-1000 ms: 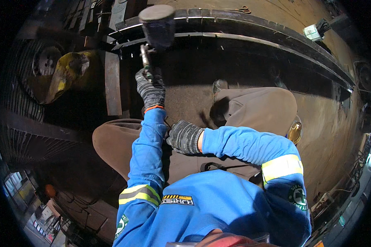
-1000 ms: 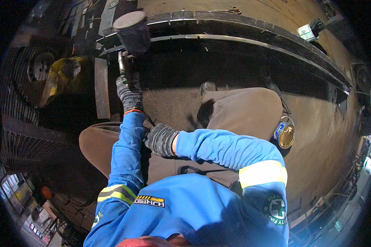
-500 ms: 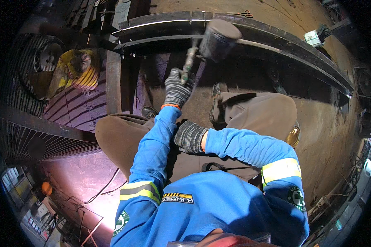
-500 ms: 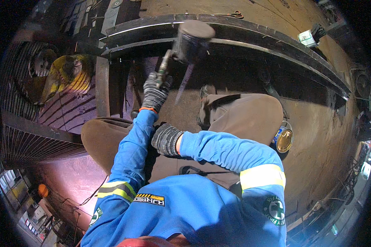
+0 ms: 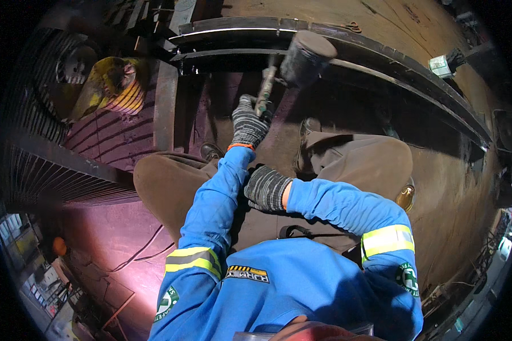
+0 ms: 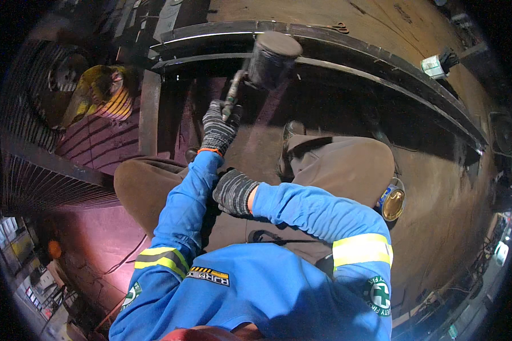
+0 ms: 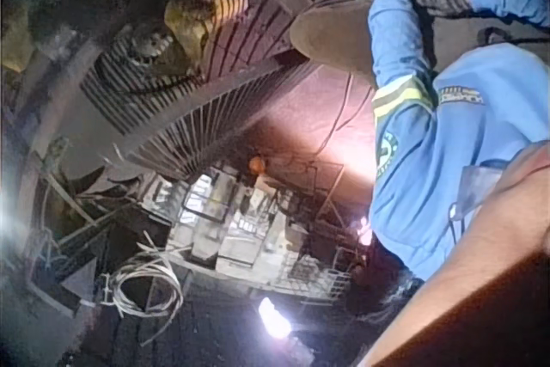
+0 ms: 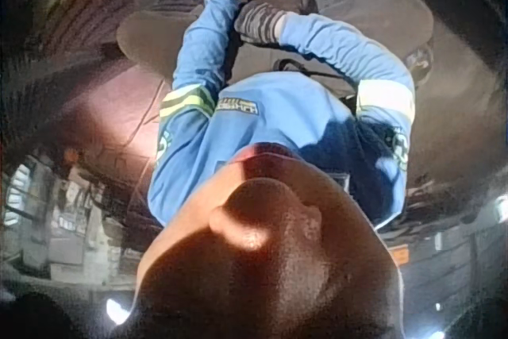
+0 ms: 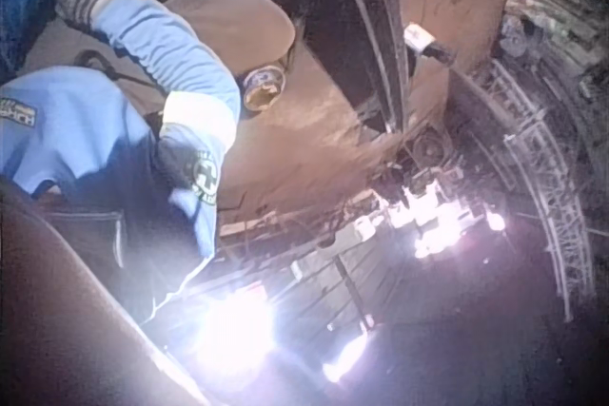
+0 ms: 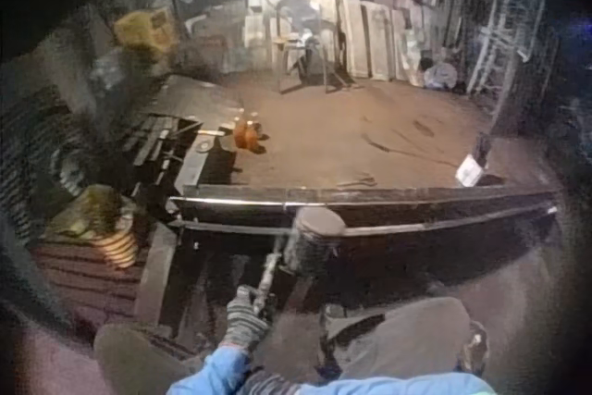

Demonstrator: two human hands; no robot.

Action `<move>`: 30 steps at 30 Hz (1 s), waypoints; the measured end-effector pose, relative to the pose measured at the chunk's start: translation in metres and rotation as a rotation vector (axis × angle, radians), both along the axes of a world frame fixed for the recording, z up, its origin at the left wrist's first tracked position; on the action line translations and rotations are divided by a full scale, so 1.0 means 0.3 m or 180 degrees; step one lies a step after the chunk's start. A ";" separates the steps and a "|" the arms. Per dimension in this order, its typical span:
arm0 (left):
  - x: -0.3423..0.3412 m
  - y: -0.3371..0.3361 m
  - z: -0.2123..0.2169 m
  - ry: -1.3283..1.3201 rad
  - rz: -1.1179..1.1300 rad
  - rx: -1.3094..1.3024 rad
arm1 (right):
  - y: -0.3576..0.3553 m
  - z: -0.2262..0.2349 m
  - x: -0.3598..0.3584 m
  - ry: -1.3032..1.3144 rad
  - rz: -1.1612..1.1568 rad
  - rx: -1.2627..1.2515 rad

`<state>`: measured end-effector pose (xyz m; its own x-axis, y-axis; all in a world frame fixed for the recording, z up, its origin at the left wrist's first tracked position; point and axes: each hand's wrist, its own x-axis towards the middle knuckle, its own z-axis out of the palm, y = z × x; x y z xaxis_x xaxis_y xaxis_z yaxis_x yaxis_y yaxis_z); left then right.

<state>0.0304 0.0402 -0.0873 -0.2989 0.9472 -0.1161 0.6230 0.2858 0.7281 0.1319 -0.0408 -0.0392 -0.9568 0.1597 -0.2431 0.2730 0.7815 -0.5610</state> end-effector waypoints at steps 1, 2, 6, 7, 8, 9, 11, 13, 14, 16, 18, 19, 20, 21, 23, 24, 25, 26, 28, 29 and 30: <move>-0.029 -0.002 0.003 0.0228 0.0163 -0.0014 | -0.001 -0.004 -0.009 0.0092 0.0002 0.0039; -0.078 -0.005 -0.098 0.0125 0.0500 0.0239 | -0.005 -0.012 -0.019 0.0184 0.0003 0.0077; -0.344 0.003 -0.250 0.0626 0.1229 0.0838 | -0.025 -0.011 -0.047 0.0542 -0.0164 0.0226; -0.382 -0.005 -0.229 0.0496 0.1306 0.1025 | -0.027 -0.010 -0.056 0.0566 -0.0171 0.0265; -0.409 -0.003 -0.214 0.0335 0.1355 0.1221 | -0.016 0.007 -0.056 0.0477 -0.0104 0.0233; -0.381 0.006 -0.099 0.0382 0.1364 0.1221 | -0.001 0.013 -0.044 0.0394 -0.0246 0.0221; -0.444 -0.010 -0.043 0.0467 0.1682 0.0729 | 0.022 0.046 -0.017 0.0324 -0.0400 0.0178; -0.489 -0.066 0.034 -0.0313 0.1871 0.1140 | 0.151 0.241 0.052 0.0174 -0.0481 -0.0191; -0.531 -0.085 0.008 -0.0329 0.2125 0.0955 | 0.232 0.288 0.102 0.0312 -0.0652 -0.0340; -0.665 -0.136 -0.098 -0.1013 0.2100 0.1097 | 0.461 0.212 0.259 0.1363 -0.1347 0.0662; -0.709 -0.193 -0.120 -0.1979 0.2109 0.1227 | 0.731 0.230 0.359 0.0977 -0.1962 0.1521; -0.688 -0.219 -0.079 -0.0812 0.1484 0.0821 | 0.877 0.198 0.400 0.0121 -0.2436 0.1103; -0.666 -0.252 -0.032 0.0772 0.0942 0.0430 | 1.021 0.105 0.456 -0.0189 -0.2478 0.1548; -0.626 -0.233 -0.018 0.1983 0.0462 0.0403 | 1.143 0.004 0.568 -0.0595 -0.2600 0.2048; -0.662 -0.239 -0.014 0.1137 0.0582 0.0814 | 1.327 -0.129 0.657 -0.1078 -0.2618 0.1758; -0.655 -0.236 0.020 0.2218 0.0430 0.0960 | 1.378 -0.175 0.655 -0.1258 -0.2652 0.1511; -0.651 -0.230 0.048 0.3215 0.0409 0.1162 | 1.406 -0.215 0.653 -0.1468 -0.2698 0.1245; -0.642 -0.217 0.074 0.3454 0.0342 0.1336 | 1.435 -0.246 0.668 -0.1685 -0.2755 0.0979; -0.639 -0.305 0.122 0.1427 0.0940 0.0616 | 1.433 -0.311 0.566 -0.1773 -0.2708 0.0402; -0.642 -0.308 0.137 0.1807 0.0816 0.0647 | 1.425 -0.318 0.540 -0.1842 -0.2723 0.0141; -0.638 -0.318 0.176 0.2193 0.0715 0.0675 | 1.430 -0.318 0.522 -0.1611 -0.2667 0.0324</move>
